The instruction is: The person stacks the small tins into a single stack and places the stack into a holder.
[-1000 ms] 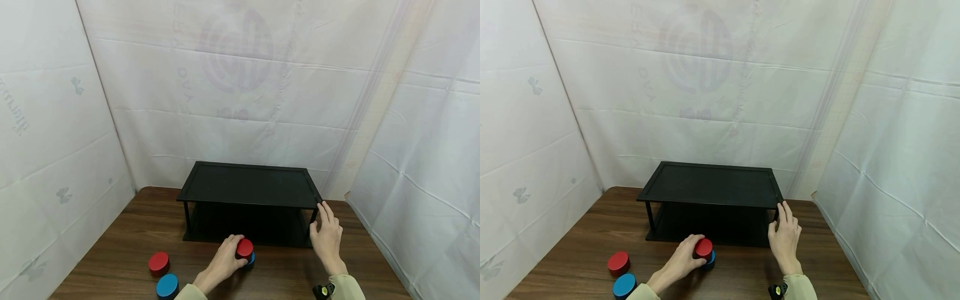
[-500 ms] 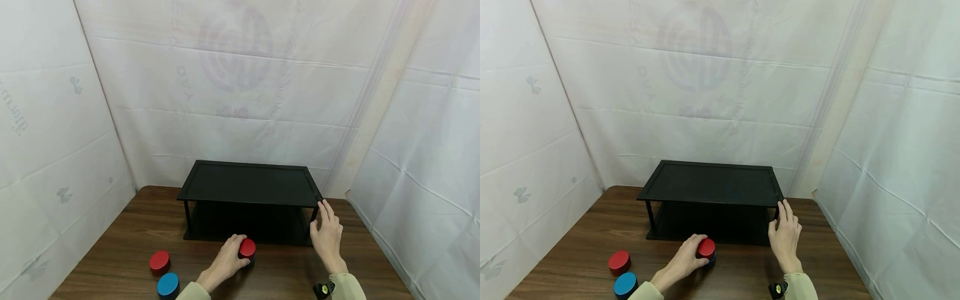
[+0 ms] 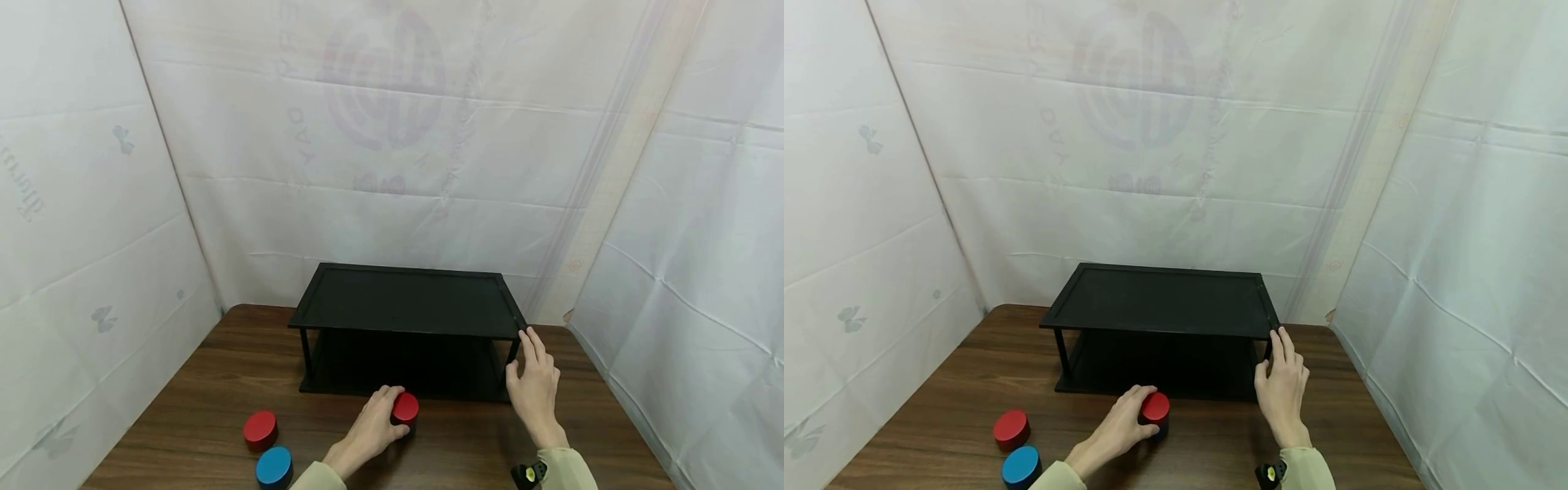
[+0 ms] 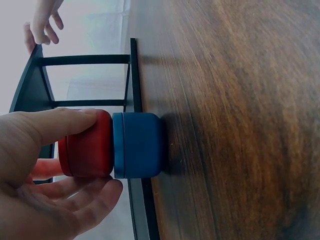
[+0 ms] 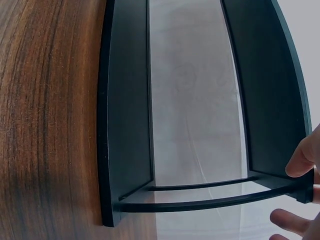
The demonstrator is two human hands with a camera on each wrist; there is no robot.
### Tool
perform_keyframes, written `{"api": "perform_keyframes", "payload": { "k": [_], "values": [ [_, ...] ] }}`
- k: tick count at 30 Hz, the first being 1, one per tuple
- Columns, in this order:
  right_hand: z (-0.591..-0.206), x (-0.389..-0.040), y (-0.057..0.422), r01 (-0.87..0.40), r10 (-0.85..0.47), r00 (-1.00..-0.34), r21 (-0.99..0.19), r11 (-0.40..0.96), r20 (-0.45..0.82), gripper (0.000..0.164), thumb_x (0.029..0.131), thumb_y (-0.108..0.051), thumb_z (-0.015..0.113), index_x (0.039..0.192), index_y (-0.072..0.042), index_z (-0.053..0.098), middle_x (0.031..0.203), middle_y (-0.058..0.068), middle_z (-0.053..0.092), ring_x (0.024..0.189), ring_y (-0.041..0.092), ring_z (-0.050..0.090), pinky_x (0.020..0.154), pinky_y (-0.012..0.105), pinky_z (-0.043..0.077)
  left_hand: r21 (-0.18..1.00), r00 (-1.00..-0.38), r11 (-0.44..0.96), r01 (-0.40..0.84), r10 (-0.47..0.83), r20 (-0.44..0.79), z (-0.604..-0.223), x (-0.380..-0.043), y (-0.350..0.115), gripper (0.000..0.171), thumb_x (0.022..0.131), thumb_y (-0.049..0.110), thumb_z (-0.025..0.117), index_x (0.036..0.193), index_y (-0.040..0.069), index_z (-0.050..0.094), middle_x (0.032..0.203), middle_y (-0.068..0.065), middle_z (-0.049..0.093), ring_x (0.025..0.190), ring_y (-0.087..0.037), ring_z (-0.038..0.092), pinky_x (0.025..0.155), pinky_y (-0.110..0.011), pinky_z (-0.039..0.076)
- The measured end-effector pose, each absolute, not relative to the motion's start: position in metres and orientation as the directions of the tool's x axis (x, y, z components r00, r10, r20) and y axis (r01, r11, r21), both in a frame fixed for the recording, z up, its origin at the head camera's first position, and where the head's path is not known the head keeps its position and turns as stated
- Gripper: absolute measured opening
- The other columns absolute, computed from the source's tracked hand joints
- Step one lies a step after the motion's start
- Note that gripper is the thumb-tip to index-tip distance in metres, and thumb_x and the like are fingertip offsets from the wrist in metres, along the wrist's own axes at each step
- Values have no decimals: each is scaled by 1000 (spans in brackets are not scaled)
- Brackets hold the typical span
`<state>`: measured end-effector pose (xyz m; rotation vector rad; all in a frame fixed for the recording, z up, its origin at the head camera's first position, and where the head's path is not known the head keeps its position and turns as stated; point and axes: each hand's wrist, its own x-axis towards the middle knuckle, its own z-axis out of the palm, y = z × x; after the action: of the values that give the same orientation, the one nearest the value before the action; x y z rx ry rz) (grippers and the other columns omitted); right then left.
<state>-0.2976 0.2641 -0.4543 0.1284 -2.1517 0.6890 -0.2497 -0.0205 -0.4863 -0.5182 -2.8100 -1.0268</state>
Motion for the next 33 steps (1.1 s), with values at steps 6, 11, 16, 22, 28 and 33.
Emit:
{"api": "perform_keyframes", "payload": {
  "k": [6, 11, 16, 22, 28, 33],
  "values": [
    [-457, -294, 263, -319, 149, -646, -442, 838, 749, 54, 81, 7, 60, 133, 0, 53, 143, 18, 48, 96, 42, 52, 73, 52, 35, 617, -937, 706, 347, 290, 195, -490, -248, -22, 62, 75, 15, 81, 129, 2, 53, 115, -11, 59, 100, -26, 59, 79, -40, 55],
    [-458, -292, 263, -317, 150, -646, -443, 839, 748, 55, 80, 8, 60, 134, -1, 53, 143, 17, 48, 96, 41, 53, 73, 51, 35, 620, -935, 702, 350, 304, 183, -491, -245, -23, 67, 74, 16, 81, 132, 5, 50, 117, -11, 59, 101, -26, 58, 80, -40, 54],
    [-459, -293, 262, -316, 151, -646, -443, 839, 748, 54, 80, 8, 61, 134, -1, 53, 143, 17, 48, 96, 41, 53, 73, 51, 35, 614, -932, 704, 357, 310, 187, -490, -242, -26, 72, 73, 17, 82, 135, 5, 47, 121, -12, 57, 103, -25, 54, 81, -40, 54],
    [-458, -294, 262, -318, 155, -639, -443, 838, 753, 55, 80, 8, 62, 133, -1, 53, 143, 17, 48, 95, 40, 52, 73, 50, 34, 598, -935, 720, 353, 291, 202, -486, -238, -32, 75, 73, 17, 83, 137, 4, 45, 125, -14, 55, 107, -26, 52, 82, -42, 54],
    [-455, -296, 262, -326, 153, -627, -436, 839, 763, 55, 80, 8, 60, 134, 0, 53, 143, 17, 48, 94, 40, 53, 73, 51, 35, 581, -936, 734, 351, 266, 230, -483, -237, -40, 75, 75, 16, 82, 138, 3, 44, 127, -17, 54, 109, -28, 52, 82, -44, 54],
    [-455, -297, 262, -325, 152, -628, -435, 840, 763, 55, 80, 8, 60, 134, 0, 52, 143, 17, 48, 94, 40, 52, 73, 51, 35, 567, -934, 743, 355, 257, 248, -481, -236, -45, 72, 76, 16, 81, 137, 2, 45, 127, -17, 55, 110, -28, 52, 84, -42, 54]
  ]
}}
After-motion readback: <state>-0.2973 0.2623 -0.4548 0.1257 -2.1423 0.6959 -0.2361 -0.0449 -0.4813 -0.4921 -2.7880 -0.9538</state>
